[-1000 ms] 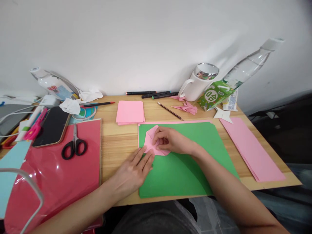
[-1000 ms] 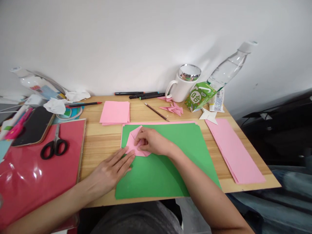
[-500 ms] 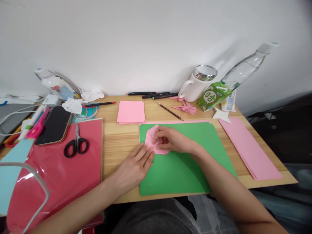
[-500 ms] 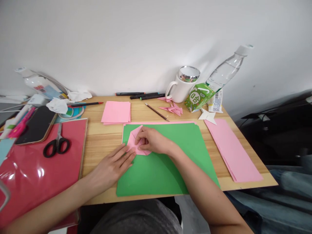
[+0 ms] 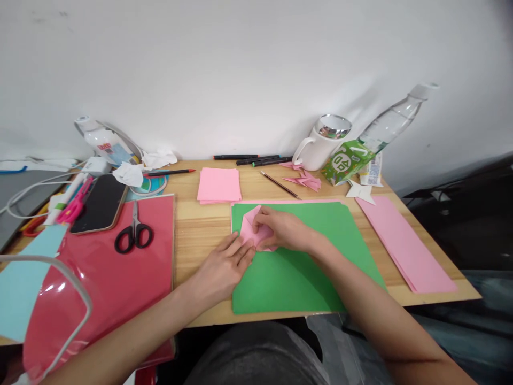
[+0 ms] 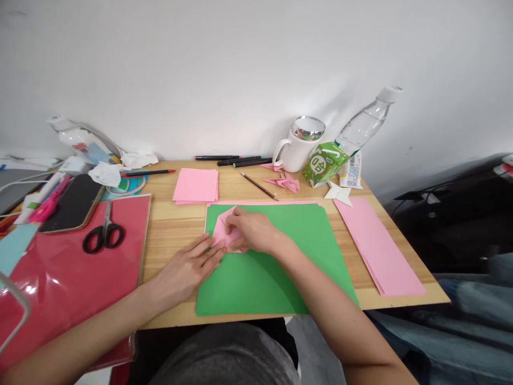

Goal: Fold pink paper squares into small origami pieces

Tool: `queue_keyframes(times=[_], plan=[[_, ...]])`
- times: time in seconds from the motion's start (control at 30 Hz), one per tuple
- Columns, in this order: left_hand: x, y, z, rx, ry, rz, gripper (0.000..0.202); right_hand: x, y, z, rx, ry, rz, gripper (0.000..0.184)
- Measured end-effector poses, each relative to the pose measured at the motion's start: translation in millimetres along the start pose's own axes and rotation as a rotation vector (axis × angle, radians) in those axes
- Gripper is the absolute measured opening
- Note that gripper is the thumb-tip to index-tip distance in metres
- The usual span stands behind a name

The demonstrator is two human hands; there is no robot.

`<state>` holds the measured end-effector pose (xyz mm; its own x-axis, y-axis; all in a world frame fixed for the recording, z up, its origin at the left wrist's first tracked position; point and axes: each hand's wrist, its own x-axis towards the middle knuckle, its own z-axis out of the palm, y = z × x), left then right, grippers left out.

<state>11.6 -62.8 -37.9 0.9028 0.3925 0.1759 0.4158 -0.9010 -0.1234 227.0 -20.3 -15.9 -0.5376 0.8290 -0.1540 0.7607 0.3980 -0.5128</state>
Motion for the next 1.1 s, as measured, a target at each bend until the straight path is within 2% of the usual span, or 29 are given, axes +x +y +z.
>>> queue_keyframes(times=[0.1,0.27,0.43,0.7,0.87,1.03,1.1], plan=[[-0.6,-0.4,1.4,0.001,0.015,0.007,0.033,-3.2,-3.9,-1.8,-0.128,-0.006,0.093,0.039],[-0.7,-2.7,4.7,-0.023,0.036,0.009,0.031,-12.6,-1.8,-2.4,-0.176,0.006,0.092,0.053],[-1.1,-5.5,4.5,-0.110,0.092,-0.037,0.032,-25.2,2.7,-2.2,-0.213,0.011,0.174,0.061],[2.5,-12.5,-8.5,-0.300,0.079,-0.103,0.034,-35.1,6.9,0.8,-0.159,0.047,0.177,0.059],[-2.5,-16.7,-9.7,-0.481,0.066,-0.189,0.037,-39.1,4.7,1.2,-0.139,0.060,0.181,0.053],[-9.3,-11.4,-6.0,-0.428,0.096,-0.188,0.030,-40.6,0.1,-0.8,-0.185,0.071,0.187,0.053],[-10.0,-10.0,-4.5,-0.367,0.105,-0.172,0.031,-40.2,-0.8,-1.2,-0.199,0.094,0.172,0.046]])
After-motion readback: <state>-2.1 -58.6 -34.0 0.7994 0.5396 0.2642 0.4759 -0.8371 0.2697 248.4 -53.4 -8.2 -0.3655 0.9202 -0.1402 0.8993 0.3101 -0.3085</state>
